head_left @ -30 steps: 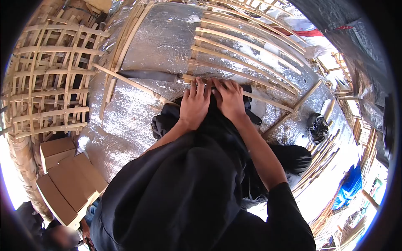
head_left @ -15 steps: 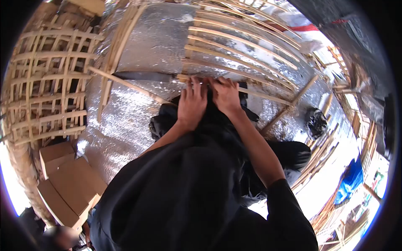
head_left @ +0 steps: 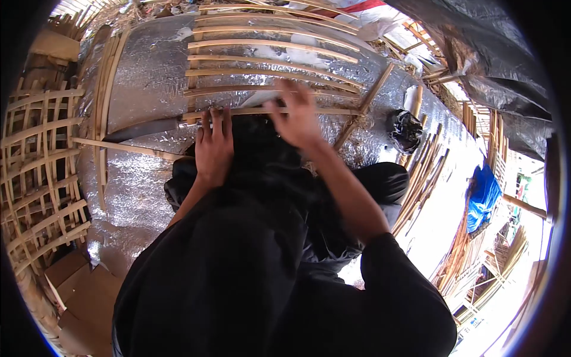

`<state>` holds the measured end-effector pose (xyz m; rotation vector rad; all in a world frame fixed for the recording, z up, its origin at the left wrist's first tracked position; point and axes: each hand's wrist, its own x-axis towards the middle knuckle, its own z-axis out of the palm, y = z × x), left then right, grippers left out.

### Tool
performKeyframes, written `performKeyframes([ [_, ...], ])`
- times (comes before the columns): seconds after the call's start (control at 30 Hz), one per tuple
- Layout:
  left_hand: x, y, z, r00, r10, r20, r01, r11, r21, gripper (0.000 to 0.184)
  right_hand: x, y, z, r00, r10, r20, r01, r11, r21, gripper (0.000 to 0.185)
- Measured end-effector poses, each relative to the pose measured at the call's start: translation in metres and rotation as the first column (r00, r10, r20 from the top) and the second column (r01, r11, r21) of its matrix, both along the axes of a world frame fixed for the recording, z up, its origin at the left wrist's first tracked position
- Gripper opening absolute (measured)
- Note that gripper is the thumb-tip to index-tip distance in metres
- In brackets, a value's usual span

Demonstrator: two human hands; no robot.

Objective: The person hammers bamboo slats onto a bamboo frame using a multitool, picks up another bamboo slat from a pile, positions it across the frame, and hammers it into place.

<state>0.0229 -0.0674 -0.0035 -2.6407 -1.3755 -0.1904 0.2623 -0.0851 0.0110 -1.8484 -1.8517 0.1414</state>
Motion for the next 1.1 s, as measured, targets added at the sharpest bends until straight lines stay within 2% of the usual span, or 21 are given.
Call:
performKeyframes([
  [0.03, -0.001, 0.000, 0.003, 1.000, -0.017, -0.007, 0.017, 1.000, 0.003, 0.064, 0.028, -0.006, 0.010, 0.982, -0.184, -0.040, 0.181, 0.981, -0.067, 0.055],
  [0.1, -0.003, -0.002, 0.002, 0.999, -0.031, -0.006, 0.031, 1.000, -0.001, 0.066, 0.106, -0.020, 0.039, 0.846, -0.525, -0.091, 0.498, 0.840, -0.215, 0.056],
  [0.17, -0.004, 0.000, -0.003, 1.000, -0.026, 0.013, 0.026, 1.000, -0.009, 0.067, 0.204, -0.048, 0.037, 0.703, -0.702, -0.115, 0.699, 0.712, -0.072, 0.044],
  [0.2, -0.003, 0.000, -0.004, 1.000, -0.023, 0.018, 0.023, 1.000, 0.001, 0.067, 0.229, -0.063, 0.053, 0.639, -0.766, -0.067, 0.768, 0.640, 0.017, 0.040],
  [0.23, -0.002, -0.001, -0.004, 1.000, -0.019, 0.021, 0.018, 1.000, 0.010, 0.067, 0.308, -0.087, 0.022, 0.520, -0.842, 0.144, 0.837, 0.536, 0.111, 0.033],
  [0.27, -0.002, -0.002, -0.005, 1.000, -0.014, 0.022, 0.013, 1.000, 0.021, 0.067, 0.370, -0.116, -0.007, 0.395, -0.680, 0.618, 0.881, 0.472, -0.044, 0.032],
  [0.3, -0.002, -0.002, -0.007, 1.000, -0.017, 0.014, 0.017, 0.999, 0.029, 0.066, 0.429, -0.144, -0.035, 0.267, -0.276, 0.923, 0.894, 0.428, -0.130, 0.037],
  [0.33, -0.003, -0.001, -0.007, 1.000, -0.017, 0.018, 0.017, 1.000, 0.024, 0.066, 0.443, -0.166, -0.053, 0.350, -0.566, 0.747, 0.912, 0.386, -0.136, 0.040],
  [0.37, -0.003, -0.001, -0.006, 1.000, -0.018, 0.020, 0.018, 1.000, 0.016, 0.065, 0.456, -0.188, -0.071, 0.372, -0.795, 0.479, 0.925, 0.363, -0.116, 0.042],
  [0.43, -0.003, -0.002, -0.005, 0.999, -0.009, 0.038, 0.009, 1.000, -0.002, 0.065, 0.459, -0.213, -0.102, 0.761, -0.573, 0.303, 0.627, 0.769, -0.121, 0.033],
  [0.47, -0.002, -0.002, -0.006, 0.998, -0.002, 0.056, 0.003, 1.000, -0.009, 0.065, 0.498, -0.219, -0.133, 0.844, -0.433, 0.317, 0.508, 0.834, -0.215, 0.039],
  [0.53, -0.003, -0.004, -0.006, 0.997, 0.004, 0.082, -0.003, 1.000, -0.019, 0.065, 0.503, -0.210, -0.147, 0.869, -0.492, 0.056, 0.494, 0.850, -0.182, 0.037],
  [0.57, -0.003, -0.005, -0.006, 0.996, 0.006, 0.094, -0.005, 1.000, -0.020, 0.065, 0.499, -0.206, -0.149, 0.836, -0.543, -0.077, 0.525, 0.834, -0.171, 0.034],
  [0.6, -0.002, -0.003, -0.006, 0.994, 0.006, 0.113, -0.004, 1.000, -0.017, 0.065, 0.504, -0.196, -0.145, 0.921, -0.387, -0.037, 0.378, 0.913, -0.154, 0.029],
  [0.67, -0.002, -0.003, -0.006, 0.993, 0.015, 0.119, -0.014, 1.000, -0.009, 0.066, 0.457, -0.179, -0.107, 0.909, -0.414, 0.053, 0.417, 0.900, -0.127, 0.033],
  [0.77, -0.003, -0.003, -0.005, 0.989, 0.019, 0.144, -0.015, 0.999, -0.030, 0.066, 0.450, -0.183, -0.115, 0.867, -0.478, 0.139, 0.497, 0.812, -0.306, 0.040],
  [0.87, -0.003, -0.002, -0.006, 0.987, 0.022, 0.160, -0.016, 0.999, -0.039, 0.066, 0.450, -0.185, -0.120, 0.828, -0.556, -0.072, 0.489, 0.778, -0.394, 0.044],
  [0.93, -0.002, -0.002, -0.005, 0.988, 0.023, 0.153, -0.016, 0.999, -0.047, 0.066, 0.453, -0.182, -0.121, 0.947, -0.306, 0.093, 0.319, 0.891, -0.322, 0.042],
  [0.97, -0.002, -0.001, -0.005, 0.990, 0.017, 0.143, -0.011, 0.999, -0.041, 0.066, 0.454, -0.180, -0.122, 0.969, -0.171, 0.180, 0.220, 0.929, -0.298, 0.041],
  [1.07, -0.003, -0.002, -0.004, 0.994, 0.008, 0.113, -0.006, 1.000, -0.021, 0.066, 0.394, -0.150, -0.056, 0.810, 0.087, 0.580, 0.243, 0.849, -0.469, 0.041],
  [1.1, -0.003, -0.002, -0.005, 0.994, 0.005, 0.105, -0.004, 1.000, -0.011, 0.065, 0.396, -0.151, -0.063, 0.953, -0.148, 0.265, 0.248, 0.883, -0.398, 0.038],
])
